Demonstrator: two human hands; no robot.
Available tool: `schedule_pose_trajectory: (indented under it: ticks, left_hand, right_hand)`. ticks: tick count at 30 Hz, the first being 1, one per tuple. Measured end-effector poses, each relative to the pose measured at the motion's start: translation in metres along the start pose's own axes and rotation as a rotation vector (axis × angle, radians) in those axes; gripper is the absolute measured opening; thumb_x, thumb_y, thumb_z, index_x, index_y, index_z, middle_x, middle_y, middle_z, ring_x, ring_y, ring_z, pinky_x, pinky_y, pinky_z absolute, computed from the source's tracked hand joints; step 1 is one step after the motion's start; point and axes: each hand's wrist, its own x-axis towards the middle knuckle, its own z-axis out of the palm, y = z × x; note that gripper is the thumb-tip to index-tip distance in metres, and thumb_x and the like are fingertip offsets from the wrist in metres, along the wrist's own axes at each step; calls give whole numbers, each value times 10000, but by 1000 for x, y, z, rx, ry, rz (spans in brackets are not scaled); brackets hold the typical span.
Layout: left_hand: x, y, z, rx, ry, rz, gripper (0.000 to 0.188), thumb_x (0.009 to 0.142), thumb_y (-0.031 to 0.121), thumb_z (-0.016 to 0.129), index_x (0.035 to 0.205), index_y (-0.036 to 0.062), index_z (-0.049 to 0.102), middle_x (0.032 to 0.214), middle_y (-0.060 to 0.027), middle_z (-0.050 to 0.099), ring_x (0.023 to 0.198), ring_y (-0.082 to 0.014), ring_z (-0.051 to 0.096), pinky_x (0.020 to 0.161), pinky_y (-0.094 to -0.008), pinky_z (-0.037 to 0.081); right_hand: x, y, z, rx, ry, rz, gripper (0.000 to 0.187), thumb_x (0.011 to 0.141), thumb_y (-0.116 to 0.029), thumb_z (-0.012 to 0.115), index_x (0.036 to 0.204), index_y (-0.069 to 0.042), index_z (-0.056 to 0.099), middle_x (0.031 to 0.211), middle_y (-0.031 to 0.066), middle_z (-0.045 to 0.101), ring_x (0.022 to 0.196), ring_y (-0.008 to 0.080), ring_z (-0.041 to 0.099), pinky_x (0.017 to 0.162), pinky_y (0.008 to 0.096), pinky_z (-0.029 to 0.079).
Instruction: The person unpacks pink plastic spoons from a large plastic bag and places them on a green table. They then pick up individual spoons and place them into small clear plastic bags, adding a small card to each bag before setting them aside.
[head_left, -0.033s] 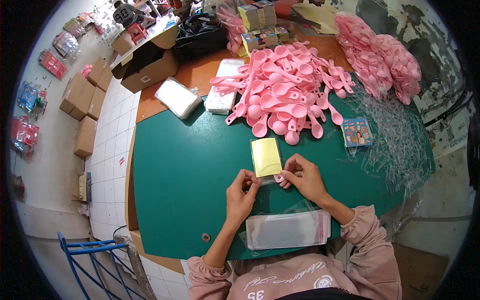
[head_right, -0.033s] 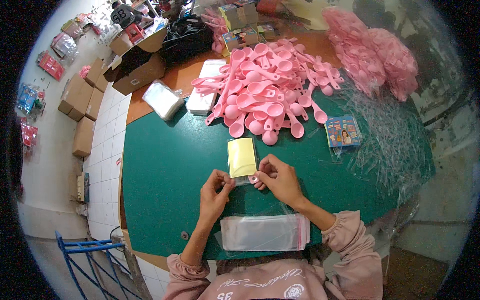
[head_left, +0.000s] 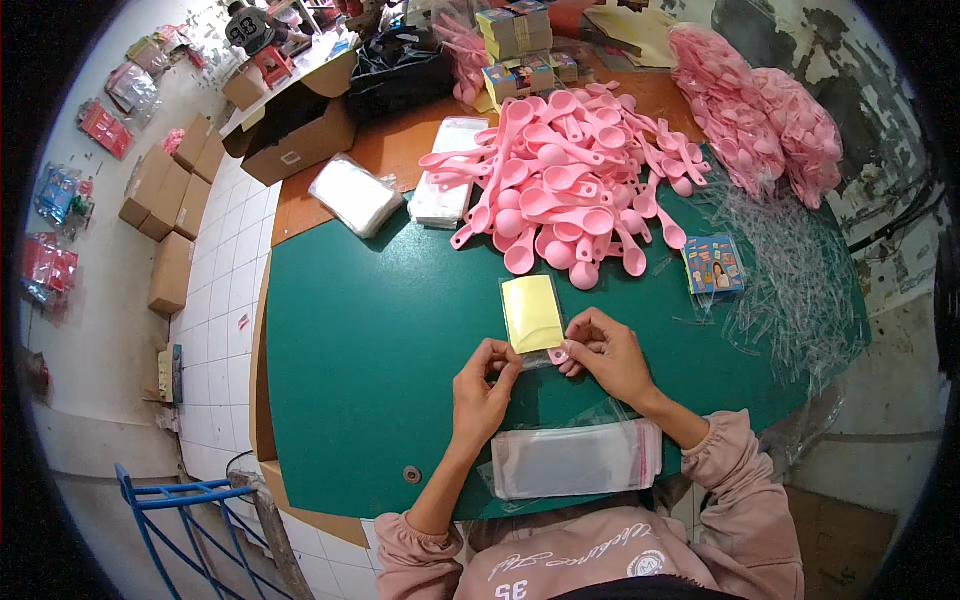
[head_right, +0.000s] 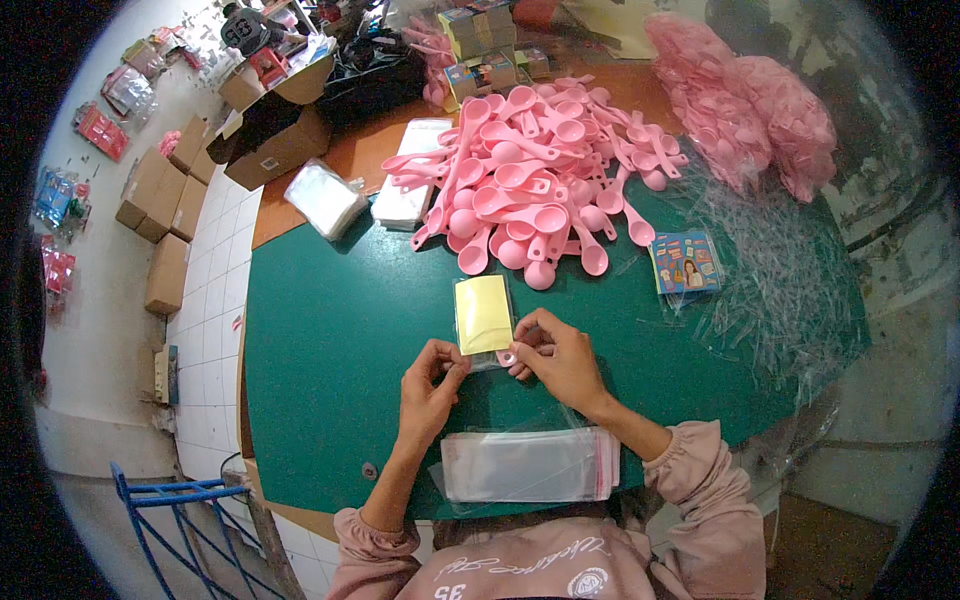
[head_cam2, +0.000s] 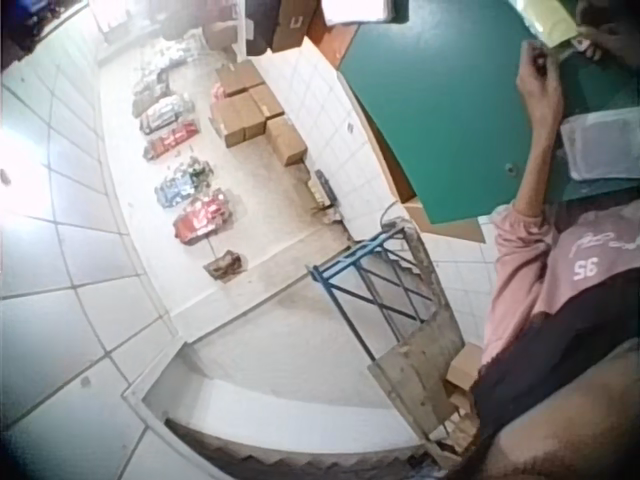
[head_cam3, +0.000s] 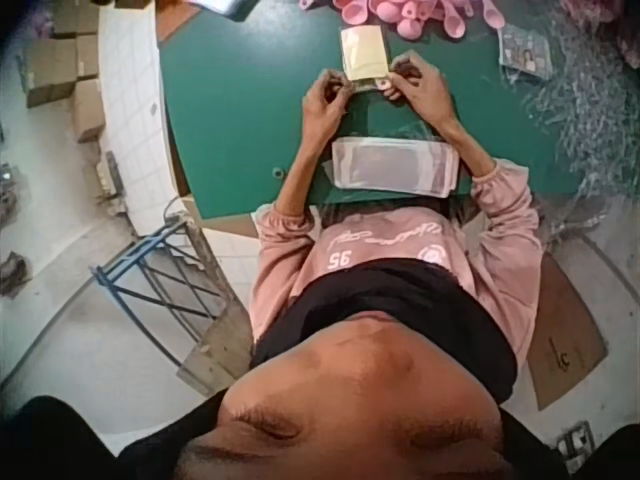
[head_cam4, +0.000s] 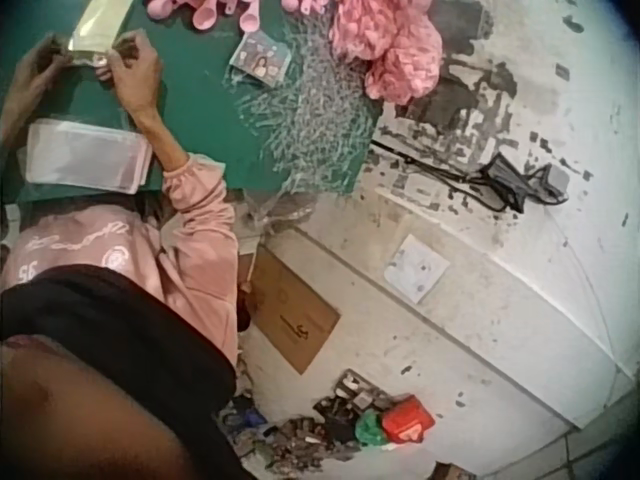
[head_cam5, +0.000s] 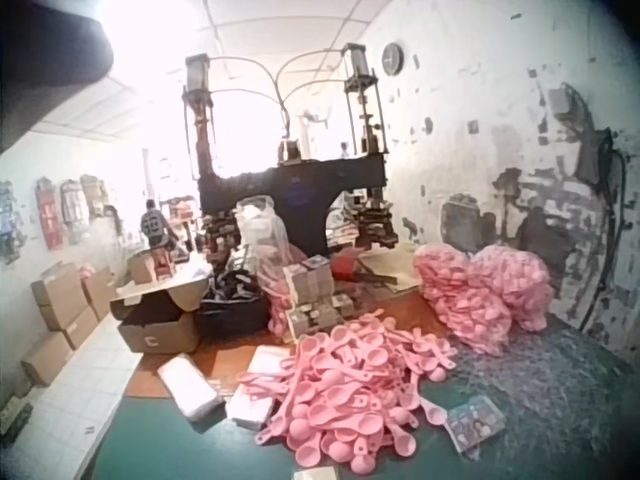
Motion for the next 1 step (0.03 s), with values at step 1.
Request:
schedule_pose_trajectory:
  ticks: [1]
  left_hand:
    - [1, -1, 0, 5, -41, 0, 258, 810, 115, 558, 1032, 80, 430, 847, -6, 549, 764, -74, 538, 518, -194, 443]
  right_hand:
    - [0, 1, 0, 2, -1, 4, 182, 789, -34, 558, 938, -6, 457, 699, 93, 581, 594, 135, 604, 488, 225, 500]
